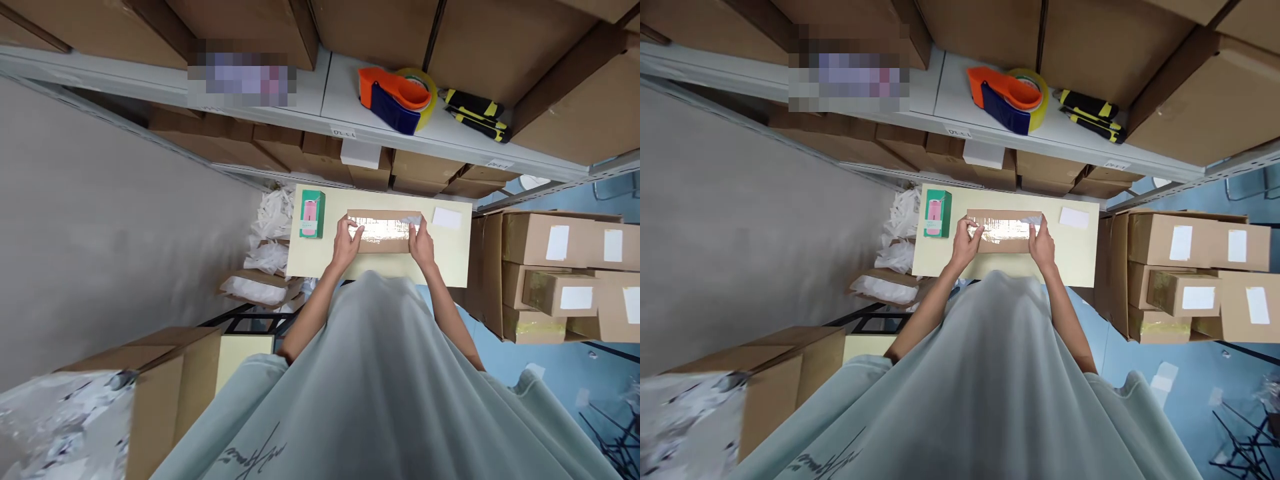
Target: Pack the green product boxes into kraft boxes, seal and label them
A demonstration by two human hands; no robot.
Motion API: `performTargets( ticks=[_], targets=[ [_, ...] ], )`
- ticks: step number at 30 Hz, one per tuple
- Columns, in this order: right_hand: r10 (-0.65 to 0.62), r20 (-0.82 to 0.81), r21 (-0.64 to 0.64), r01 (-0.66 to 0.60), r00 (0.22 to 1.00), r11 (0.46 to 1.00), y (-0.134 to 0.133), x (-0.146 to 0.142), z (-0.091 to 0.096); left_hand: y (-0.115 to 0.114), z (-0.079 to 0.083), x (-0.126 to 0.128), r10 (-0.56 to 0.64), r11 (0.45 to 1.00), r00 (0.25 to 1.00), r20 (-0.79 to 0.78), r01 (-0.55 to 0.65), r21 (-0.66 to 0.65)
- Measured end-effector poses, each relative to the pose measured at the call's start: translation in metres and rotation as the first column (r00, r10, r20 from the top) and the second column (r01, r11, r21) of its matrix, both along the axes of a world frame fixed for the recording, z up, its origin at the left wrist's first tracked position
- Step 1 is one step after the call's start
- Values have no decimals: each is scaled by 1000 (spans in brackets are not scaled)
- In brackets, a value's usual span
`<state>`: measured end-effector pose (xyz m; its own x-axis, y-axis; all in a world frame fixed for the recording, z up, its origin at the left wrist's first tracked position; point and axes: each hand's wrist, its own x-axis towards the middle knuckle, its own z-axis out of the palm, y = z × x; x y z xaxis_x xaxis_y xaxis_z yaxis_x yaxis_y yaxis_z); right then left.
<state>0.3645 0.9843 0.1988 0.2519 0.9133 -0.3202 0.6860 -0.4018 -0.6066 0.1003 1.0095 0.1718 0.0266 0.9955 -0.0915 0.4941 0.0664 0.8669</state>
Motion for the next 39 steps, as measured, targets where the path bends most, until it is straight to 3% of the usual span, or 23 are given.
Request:
performTargets(
  ticks=[4, 7, 17, 27, 34, 39],
  targets=[
    [3, 51, -20, -2, 999, 1000, 5, 0, 2, 5, -2, 1, 39, 997, 993, 113, -30, -78],
    [-7, 58, -30, 9, 998, 1000, 0, -1, 3, 4, 0, 0, 5, 993, 983, 183, 17, -114],
    [-31, 76, -12, 32, 997, 999, 6, -4, 1, 16, 13, 1, -3, 988, 973, 229, 39, -151],
    [-73, 86, -1, 73, 994, 997, -41, -11, 3, -13, 0, -7, -1, 979, 961, 276, 57, -195],
    [-53, 95, -14, 54, 994, 998, -10, -9, 3, 11, -3, -6, 21, 980, 959, 281, 36, -195],
    [-53, 89, -28, 55, 995, 998, -10, -10, 5, 15, -8, -6, -6, 981, 963, 269, 58, -185]
  ],
)
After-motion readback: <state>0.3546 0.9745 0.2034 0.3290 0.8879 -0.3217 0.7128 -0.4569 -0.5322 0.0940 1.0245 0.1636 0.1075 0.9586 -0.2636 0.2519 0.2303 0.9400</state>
